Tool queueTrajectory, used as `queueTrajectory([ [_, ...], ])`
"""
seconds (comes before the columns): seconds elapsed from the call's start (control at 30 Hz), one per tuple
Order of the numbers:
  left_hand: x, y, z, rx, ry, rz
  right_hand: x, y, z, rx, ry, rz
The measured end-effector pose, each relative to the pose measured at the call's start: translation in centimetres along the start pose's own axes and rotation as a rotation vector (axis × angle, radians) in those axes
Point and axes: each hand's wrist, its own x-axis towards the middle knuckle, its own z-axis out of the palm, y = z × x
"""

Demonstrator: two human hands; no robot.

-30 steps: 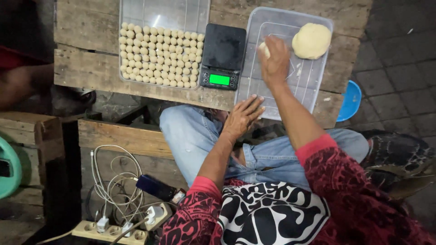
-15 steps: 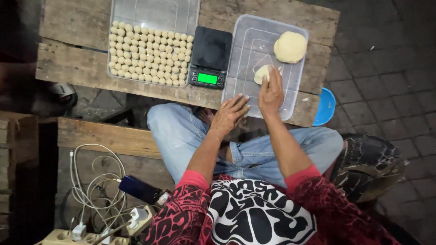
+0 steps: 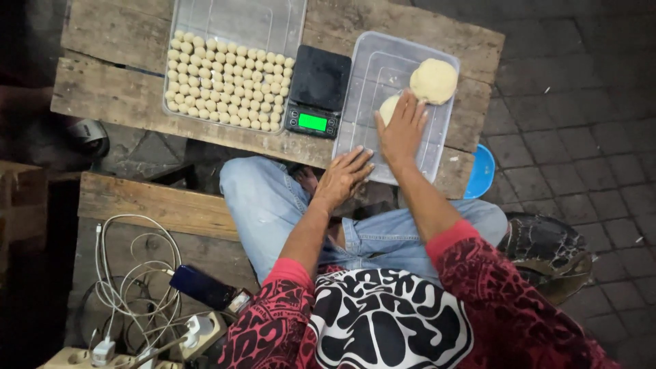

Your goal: Portioning dough using a digital scale and rolling it into small uniform balls by hand.

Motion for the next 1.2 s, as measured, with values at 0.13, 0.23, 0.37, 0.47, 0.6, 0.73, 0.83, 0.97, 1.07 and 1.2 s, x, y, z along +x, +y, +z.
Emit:
queueTrajectory([
  [0.13,-0.7,-0.7,1.4,0.000,0.022,0.014,-2.6,0.3,-0.3,0.170,0.237,-0.137],
  [0.23,-0.4,-1.0,1.6,-0.011,0.049,0.047,-3.5,0.7,-2.1,0.373,0.247,-0.111],
  [0.37,-0.4,-0.8,1.3,-0.006,0.078,0.054,-3.1,1.0,-5.5,0.679,0.249,0.069],
  [0.47,-0.9,-1.2,2.7,-0.016,0.107,0.050,-2.4,-0.6,-8.6,0.735,0.281,0.046],
  [0.6,-1.0,-1.2,2.8,-0.001,0.093,0.056,-2.2,-1.9,-9.0,0.515,-0.106,0.137],
  [0.73,-0.5,-0.9,1.7,0.012,0.015,0.004,-2.0,-0.2,-5.1,0.269,-0.179,-0.172],
  [0.83,-1.0,-1.0,2.3,0.000,0.009,0.010,-2.3,0.1,-5.6,0.444,-0.008,-0.213],
  [0.97,-1.3,-1.4,3.2,0.034,-0.027,-0.006,-1.6,-1.4,-7.4,0.563,0.126,-0.297],
  [1.07,-1.8,-1.7,3.9,-0.022,0.040,0.007,0.3,-2.4,-4.9,0.387,0.069,-0.286],
  [1.2,-0.6,-1.0,1.8,-0.018,0.014,0.010,2.1,-3.0,-1.5,0.282,-0.073,-0.267],
])
